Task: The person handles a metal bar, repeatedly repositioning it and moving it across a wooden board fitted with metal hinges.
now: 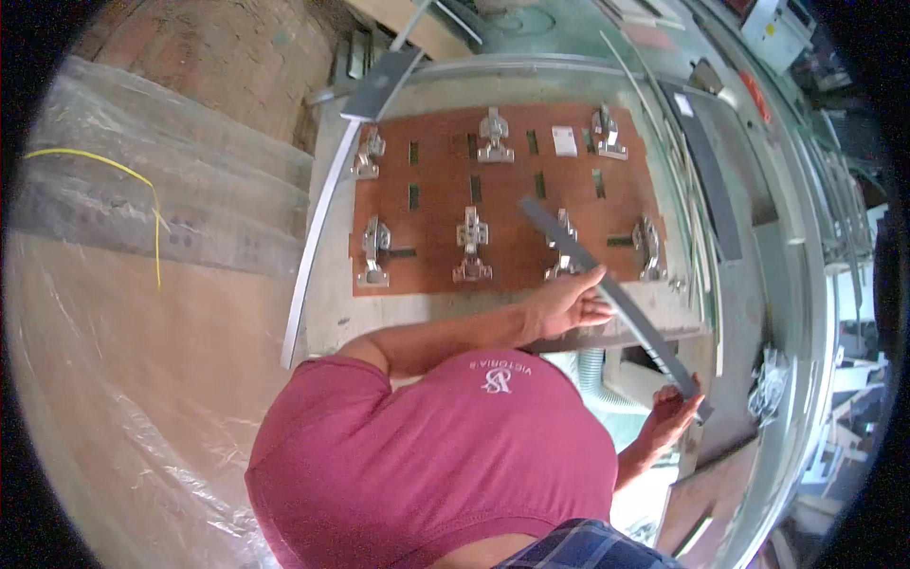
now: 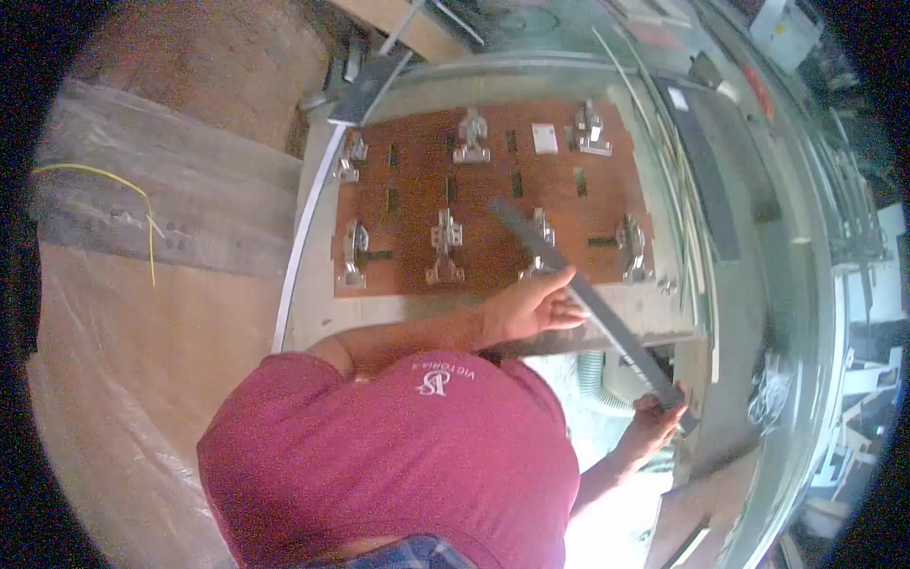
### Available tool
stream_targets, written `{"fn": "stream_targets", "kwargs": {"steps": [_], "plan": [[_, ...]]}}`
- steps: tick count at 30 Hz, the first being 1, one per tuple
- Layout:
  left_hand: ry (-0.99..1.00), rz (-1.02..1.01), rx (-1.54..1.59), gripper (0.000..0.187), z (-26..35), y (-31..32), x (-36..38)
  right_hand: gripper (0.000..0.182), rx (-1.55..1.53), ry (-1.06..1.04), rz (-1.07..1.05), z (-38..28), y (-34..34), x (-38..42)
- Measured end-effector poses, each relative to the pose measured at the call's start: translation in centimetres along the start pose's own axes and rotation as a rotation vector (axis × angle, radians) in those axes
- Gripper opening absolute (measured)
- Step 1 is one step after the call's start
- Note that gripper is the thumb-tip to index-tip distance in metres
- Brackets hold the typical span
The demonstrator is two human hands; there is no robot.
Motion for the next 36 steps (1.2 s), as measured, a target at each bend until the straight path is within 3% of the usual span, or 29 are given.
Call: {"fn": "stream_targets", "kwargs": {"steps": [2, 9, 14, 18, 20, 23, 30, 35, 36], "plan": [[-0.071, -0.076, -0.071, 0.037, -1.1, 1.6, -0.7, 0.053, 0.030, -0.010, 0.022, -1.1, -1.1, 0.9], [-0.239, 0.001, -0.182, 0.040, -4.5, 0.9, -2.0, 0.055, 0.099, -0.037, 0.121, -1.6, -4.7, 1.6], [-0.226, 0.021, -0.241, 0.037, -4.5, 0.8, -2.1, 0.050, 0.067, -0.004, 0.226, -0.5, -5.8, 2.0], [-0.242, 0.041, -0.248, 0.037, -3.9, 1.2, -2.4, 0.047, -0.020, -0.005, 0.186, -0.5, -5.3, 1.6], [-0.242, 0.026, -0.261, 0.037, -3.9, 0.5, -2.7, 0.045, 0.133, -0.003, 0.174, -1.3, -4.6, 2.0], [-0.262, 0.042, -0.270, 0.040, -3.8, 0.5, -2.9, 0.044, 0.119, 0.000, 0.247, -1.4, -4.5, 2.4], [-0.264, -0.132, -0.341, 0.041, -5.0, 5.6, -6.0, 0.049, 0.095, -0.059, 0.268, -2.1, -6.2, 3.9], [-0.317, -0.097, -0.413, 0.046, -7.0, 8.5, -8.4, 0.054, 0.117, -0.084, 0.343, -1.5, -8.5, 5.2], [-0.350, -0.201, -0.360, 0.040, -7.7, 8.3, -9.2, 0.055, 0.132, -0.004, 0.423, -1.3, -9.0, 5.6]]}}
Point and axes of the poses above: each hand's wrist, its own x-axis away from the middle knuckle, its own y-axis out of the palm, z = x × y, the point moved 7 cm from there along -x, towards the middle knuckle, and after that the axes turned 15 degrees about x, right-handed, at the moved point
